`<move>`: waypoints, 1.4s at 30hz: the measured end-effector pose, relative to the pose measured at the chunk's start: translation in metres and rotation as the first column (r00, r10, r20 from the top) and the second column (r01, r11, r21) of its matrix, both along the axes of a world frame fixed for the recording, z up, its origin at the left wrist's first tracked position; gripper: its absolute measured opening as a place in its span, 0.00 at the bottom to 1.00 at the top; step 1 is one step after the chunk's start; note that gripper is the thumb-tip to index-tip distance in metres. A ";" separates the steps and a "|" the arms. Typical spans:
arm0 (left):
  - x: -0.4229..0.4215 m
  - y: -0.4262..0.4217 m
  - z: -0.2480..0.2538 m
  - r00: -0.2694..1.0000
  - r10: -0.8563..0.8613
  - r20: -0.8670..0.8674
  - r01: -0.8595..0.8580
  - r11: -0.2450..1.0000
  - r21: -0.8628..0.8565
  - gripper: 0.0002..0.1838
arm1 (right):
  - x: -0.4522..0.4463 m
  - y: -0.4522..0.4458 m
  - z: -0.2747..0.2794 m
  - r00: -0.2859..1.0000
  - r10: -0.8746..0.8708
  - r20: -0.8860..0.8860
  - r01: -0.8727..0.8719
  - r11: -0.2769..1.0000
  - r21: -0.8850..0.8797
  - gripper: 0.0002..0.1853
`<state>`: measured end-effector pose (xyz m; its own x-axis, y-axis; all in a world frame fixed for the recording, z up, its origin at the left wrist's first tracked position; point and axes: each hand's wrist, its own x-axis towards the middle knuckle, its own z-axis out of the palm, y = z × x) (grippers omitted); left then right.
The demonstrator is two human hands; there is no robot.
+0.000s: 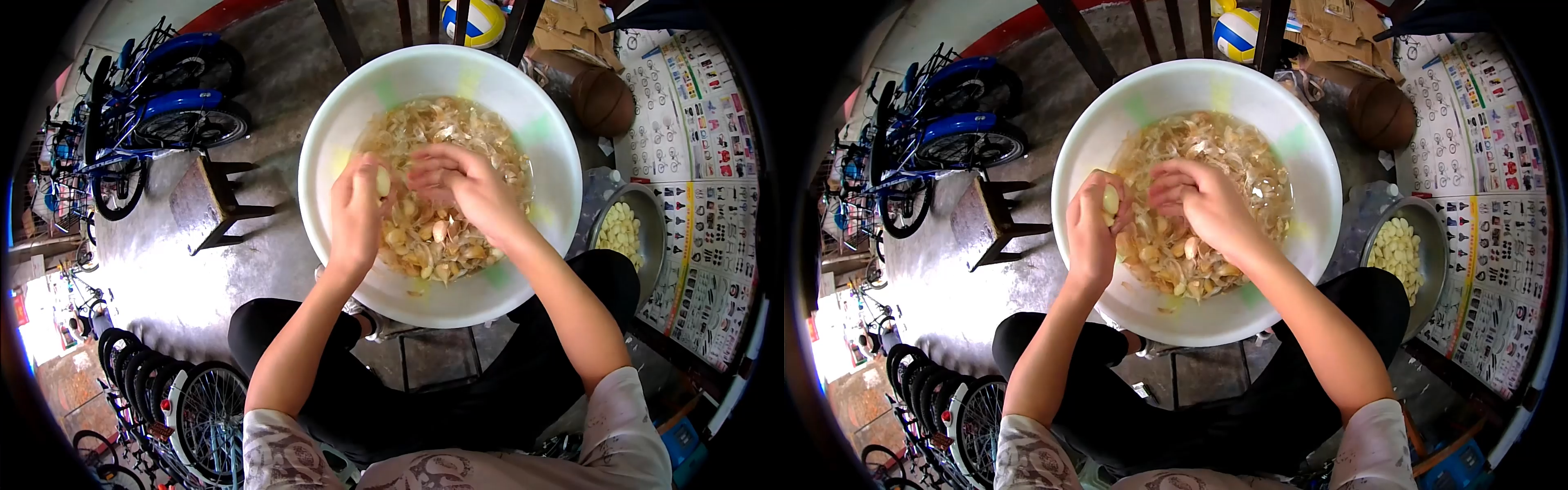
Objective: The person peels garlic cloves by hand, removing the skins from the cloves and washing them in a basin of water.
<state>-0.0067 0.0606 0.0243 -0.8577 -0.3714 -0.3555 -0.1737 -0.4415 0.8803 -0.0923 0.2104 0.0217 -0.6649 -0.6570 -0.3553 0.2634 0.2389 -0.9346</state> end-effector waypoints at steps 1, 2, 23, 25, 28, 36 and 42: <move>-0.001 0.001 -0.003 0.993 -0.088 -0.082 0.059 0.951 -0.303 0.16 | 0.006 -0.004 -0.003 0.954 -0.117 0.277 0.170 0.970 -0.176 0.15; -0.002 0.001 -0.005 0.971 -0.197 -0.136 0.084 0.810 -0.581 0.16 | 0.010 -0.005 -0.007 0.822 -0.168 0.544 0.371 0.882 -0.289 0.13; -0.026 -0.022 0.013 0.896 -0.392 -0.206 -0.036 0.399 -0.916 0.13 | -0.010 0.002 -0.002 0.974 -0.129 0.184 0.124 0.992 0.035 0.11; -0.025 -0.034 0.007 0.926 -0.372 -0.068 0.053 0.306 -0.950 0.10 | -0.018 0.007 -0.005 0.974 -0.105 0.198 0.103 0.994 0.023 0.12; -0.020 -0.046 0.010 0.928 -0.353 0.118 0.197 0.198 -0.960 0.10 | -0.026 0.013 -0.008 0.945 -0.045 0.324 0.091 0.988 -0.127 0.10; -0.018 -0.055 0.016 0.907 -0.349 0.236 0.328 0.232 -0.916 0.11 | -0.030 0.024 -0.012 0.829 -0.026 0.559 0.229 0.928 -0.295 0.13; -0.018 -0.052 0.015 0.877 -0.395 0.274 0.382 0.227 -0.896 0.12 | -0.028 0.023 -0.011 0.825 -0.076 0.560 0.258 0.932 -0.255 0.14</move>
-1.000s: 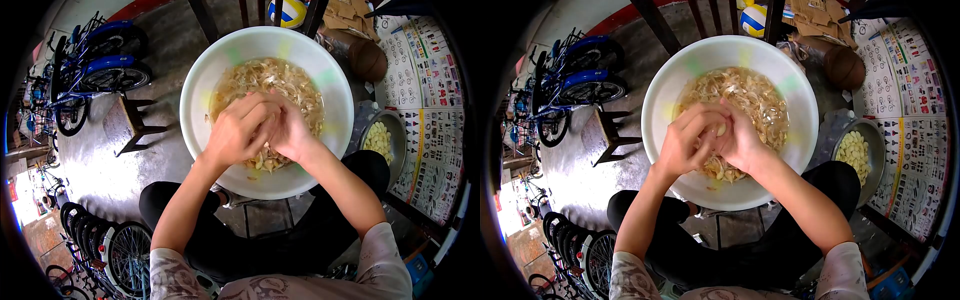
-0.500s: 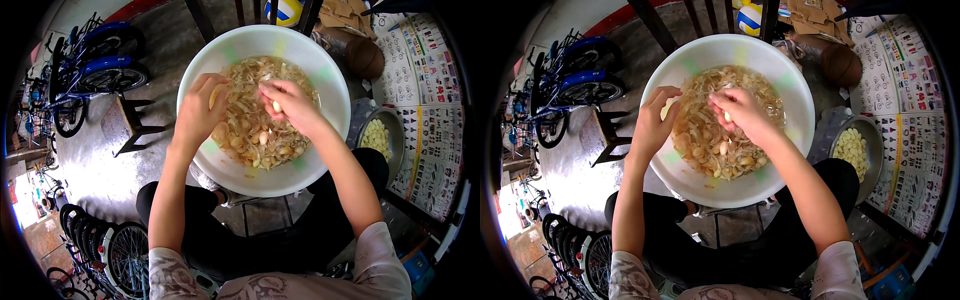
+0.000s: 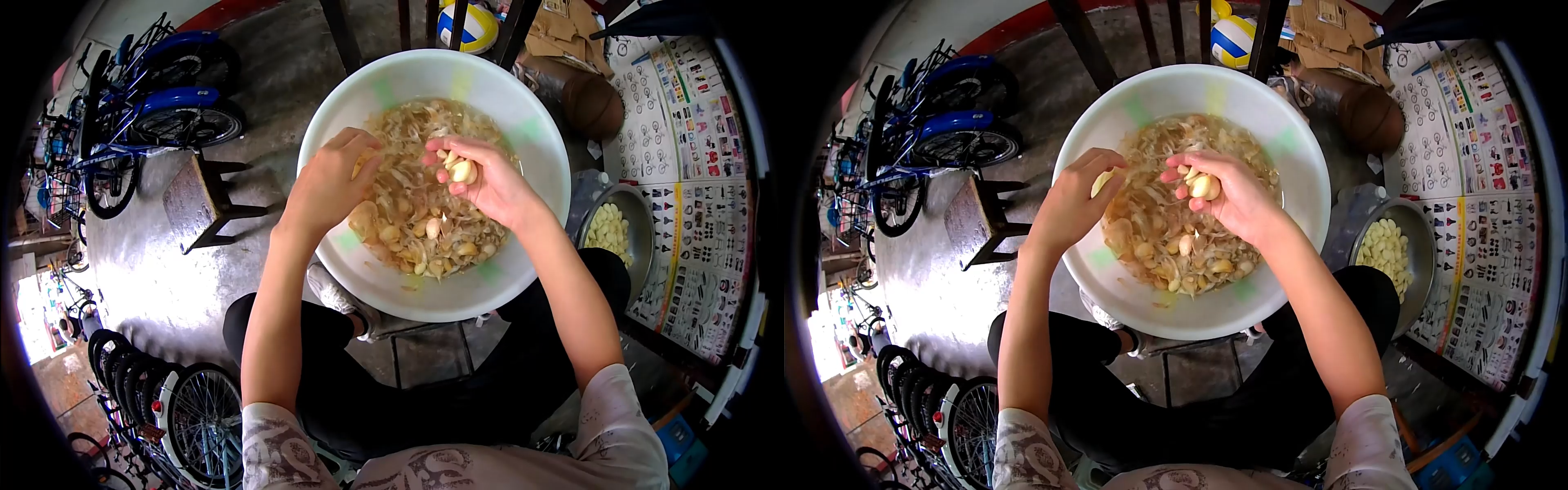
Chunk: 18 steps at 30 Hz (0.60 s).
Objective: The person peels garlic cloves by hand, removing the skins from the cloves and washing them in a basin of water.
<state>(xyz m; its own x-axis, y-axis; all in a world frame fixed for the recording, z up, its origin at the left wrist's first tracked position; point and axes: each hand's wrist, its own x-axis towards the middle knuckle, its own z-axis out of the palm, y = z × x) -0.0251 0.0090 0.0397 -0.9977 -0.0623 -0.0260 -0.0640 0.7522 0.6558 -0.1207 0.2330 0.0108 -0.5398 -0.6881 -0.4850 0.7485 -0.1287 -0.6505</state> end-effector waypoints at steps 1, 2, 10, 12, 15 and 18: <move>0.000 0.000 0.000 1.000 -0.005 0.013 0.005 1.000 0.008 0.13 | 0.000 -0.001 0.000 1.000 0.002 -0.001 -0.002 1.000 0.000 0.14; 0.000 0.000 -0.001 1.000 -0.004 0.013 0.004 1.000 0.009 0.13 | 0.000 -0.001 0.001 1.000 0.007 0.015 -0.007 1.000 -0.008 0.14; 0.001 -0.004 -0.007 0.992 -0.077 0.098 0.078 0.997 -0.004 0.15 | 0.004 0.020 0.031 0.981 0.102 -0.162 -0.090 0.993 0.081 0.11; 0.005 -0.006 -0.011 0.983 -0.094 0.159 0.098 0.995 -0.018 0.16 | 0.009 0.059 0.089 0.942 0.111 -0.318 -0.058 0.983 0.173 0.11; 0.008 -0.003 -0.024 0.954 -0.122 0.272 0.155 0.983 -0.102 0.18 | 0.014 0.150 0.121 0.827 0.024 -0.561 0.170 0.942 0.291 0.09; 0.017 0.014 -0.010 0.920 -0.115 0.374 0.179 0.974 -0.141 0.22 | 0.022 0.238 0.098 0.725 -0.031 -0.688 0.555 0.617 0.558 0.10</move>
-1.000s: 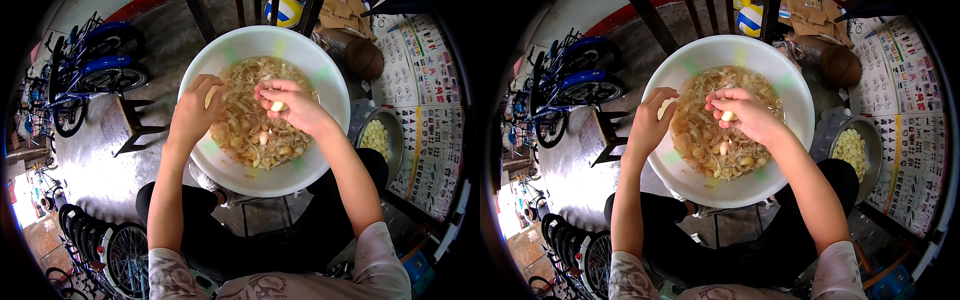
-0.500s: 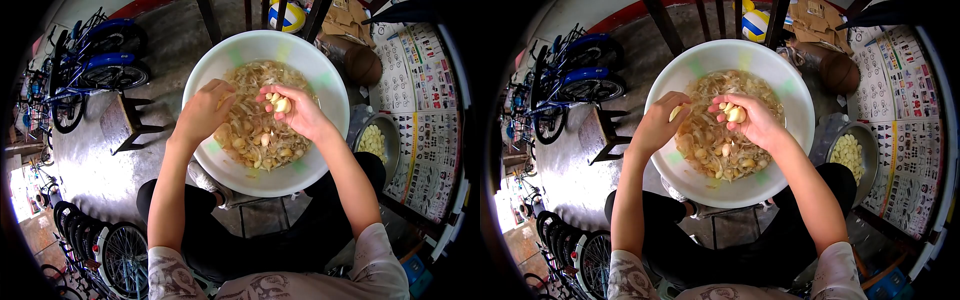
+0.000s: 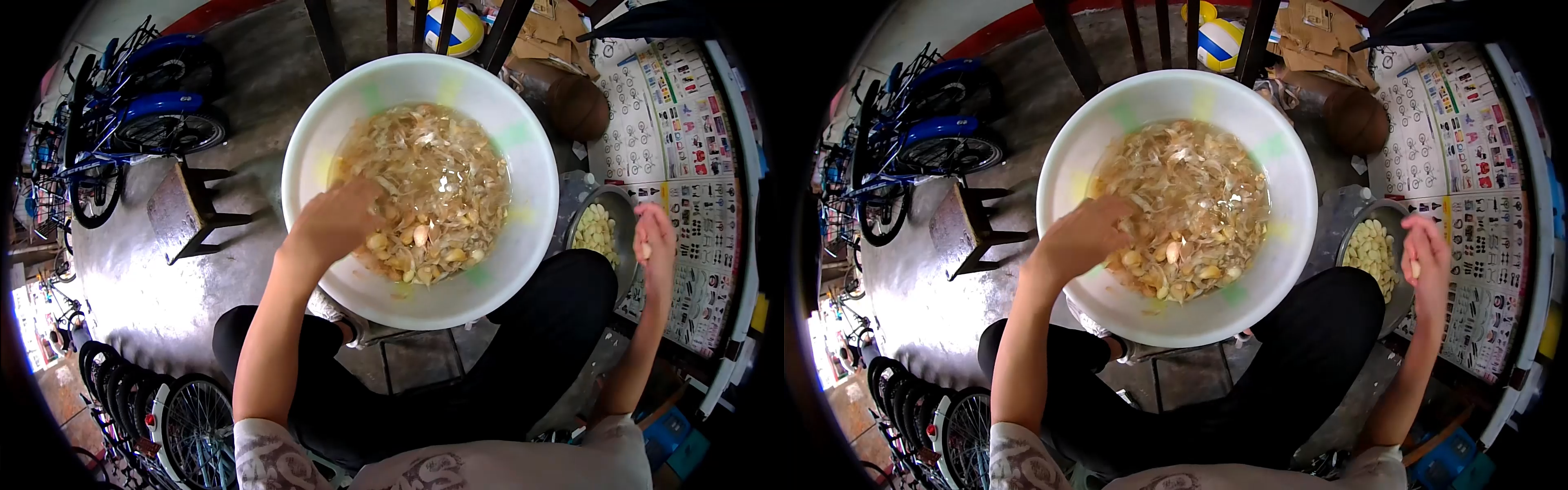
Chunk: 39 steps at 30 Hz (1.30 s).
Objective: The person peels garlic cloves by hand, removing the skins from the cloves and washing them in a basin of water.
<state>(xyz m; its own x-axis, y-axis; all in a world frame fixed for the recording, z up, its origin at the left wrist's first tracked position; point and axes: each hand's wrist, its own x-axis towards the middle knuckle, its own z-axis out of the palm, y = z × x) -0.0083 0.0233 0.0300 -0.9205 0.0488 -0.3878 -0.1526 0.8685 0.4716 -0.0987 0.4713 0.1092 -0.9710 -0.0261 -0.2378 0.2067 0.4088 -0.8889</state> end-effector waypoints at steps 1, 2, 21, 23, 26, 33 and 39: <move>0.001 0.005 0.004 1.000 -0.030 0.000 0.030 0.997 0.074 0.23 | -0.002 0.059 -0.041 0.998 0.006 -0.055 0.006 0.974 0.227 0.10; 0.001 0.010 0.008 0.998 -0.064 0.000 0.064 0.987 0.146 0.24 | -0.001 0.119 -0.092 0.994 0.020 -0.105 0.029 0.897 0.441 0.11; -0.070 0.009 -0.113 0.823 -0.386 -0.416 0.199 0.883 -0.426 0.39 | -0.050 -0.229 -0.165 0.417 0.828 -0.375 -0.354 0.528 0.772 0.24; -0.071 0.006 -0.121 0.822 -0.387 -0.417 0.220 0.893 -0.393 0.38 | -0.065 -0.234 -0.184 0.297 0.897 -0.327 -0.385 0.426 0.819 0.27; -0.069 0.004 -0.125 0.857 -0.368 -0.360 0.217 0.893 -0.394 0.36 | -0.078 -0.234 -0.199 0.230 0.931 -0.282 -0.362 0.351 0.863 0.29; -0.072 0.000 -0.147 0.800 -0.362 -0.479 0.224 0.920 -0.322 0.34 | -0.078 -0.228 -0.201 0.262 0.949 -0.175 -0.368 0.266 0.891 0.32; -0.079 0.004 -0.143 0.827 -0.432 -0.360 0.253 0.857 -0.449 0.40 | -0.085 -0.227 -0.220 0.212 0.933 -0.292 -0.312 0.347 0.884 0.32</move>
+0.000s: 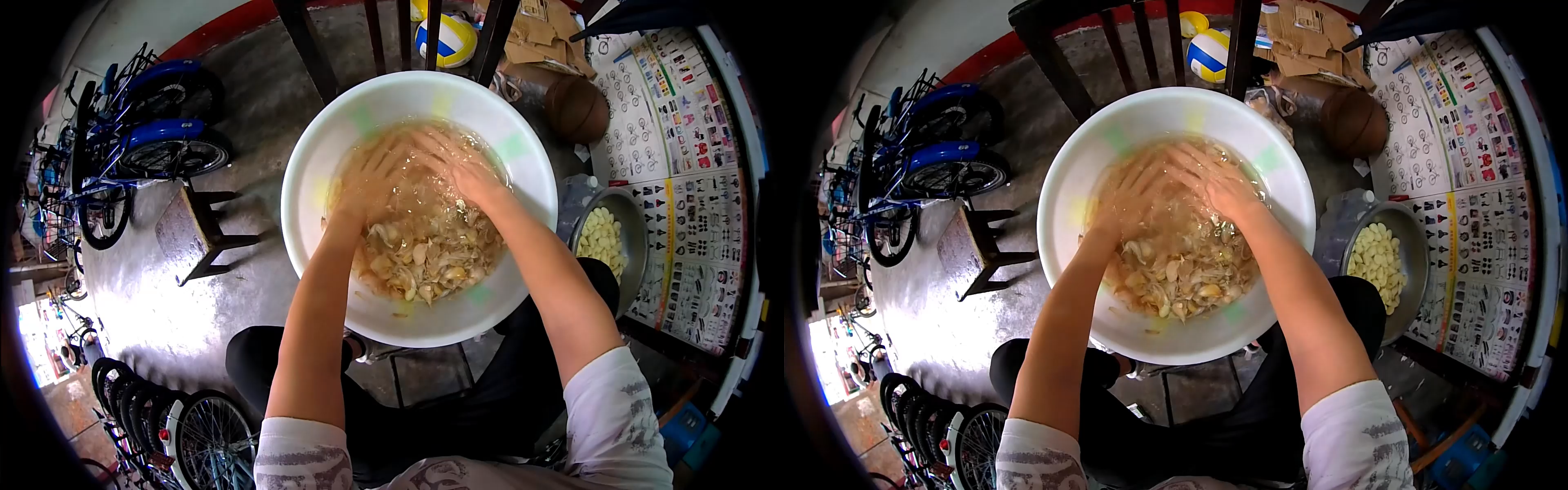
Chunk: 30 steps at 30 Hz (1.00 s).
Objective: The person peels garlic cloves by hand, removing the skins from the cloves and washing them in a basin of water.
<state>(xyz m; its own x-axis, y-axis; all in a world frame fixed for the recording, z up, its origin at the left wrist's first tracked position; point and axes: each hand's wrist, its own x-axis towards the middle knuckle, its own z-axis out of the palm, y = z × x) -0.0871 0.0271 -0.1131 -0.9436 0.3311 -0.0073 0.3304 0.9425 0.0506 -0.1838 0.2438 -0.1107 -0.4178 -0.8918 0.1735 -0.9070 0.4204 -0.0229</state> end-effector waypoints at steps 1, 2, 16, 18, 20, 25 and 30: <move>0.000 0.001 0.003 1.000 -0.001 0.019 0.002 0.996 -0.085 0.45 | -0.001 0.003 -0.003 1.000 -0.001 -0.002 0.001 1.000 -0.007 0.32; 0.000 0.001 0.007 1.000 -0.001 0.021 0.003 0.996 -0.086 0.45 | 0.000 0.006 -0.006 1.000 -0.005 0.002 0.005 1.000 -0.003 0.32; 0.003 0.005 -0.011 0.993 0.069 -0.100 -0.069 0.998 0.004 0.30 | 0.000 -0.010 -0.008 0.997 -0.047 0.056 0.045 0.999 0.031 0.34; 0.003 0.004 -0.008 0.992 0.073 -0.098 -0.072 0.997 0.018 0.30 | 0.004 -0.010 -0.003 0.995 -0.061 0.074 0.057 0.997 0.052 0.34; 0.002 0.005 -0.010 0.992 0.077 -0.096 -0.075 0.997 0.031 0.30 | 0.006 -0.009 0.006 0.987 -0.077 0.139 0.070 0.996 0.054 0.34; -0.001 0.002 -0.027 0.987 0.064 -0.145 -0.076 0.994 -0.084 0.30 | 0.013 -0.013 0.028 0.942 -0.187 0.280 0.157 0.980 0.125 0.33; 0.000 0.007 -0.003 0.996 0.060 -0.064 -0.068 0.988 -0.135 0.29 | 0.006 -0.008 -0.010 0.961 -0.129 0.246 0.130 0.991 0.010 0.31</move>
<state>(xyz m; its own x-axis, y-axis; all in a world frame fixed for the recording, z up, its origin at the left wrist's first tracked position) -0.0867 0.0338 -0.1161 -0.9629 0.2697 0.0086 0.2676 0.9585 -0.0989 -0.1778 0.2354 -0.1212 -0.5601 -0.8265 0.0564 -0.8109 0.5331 -0.2413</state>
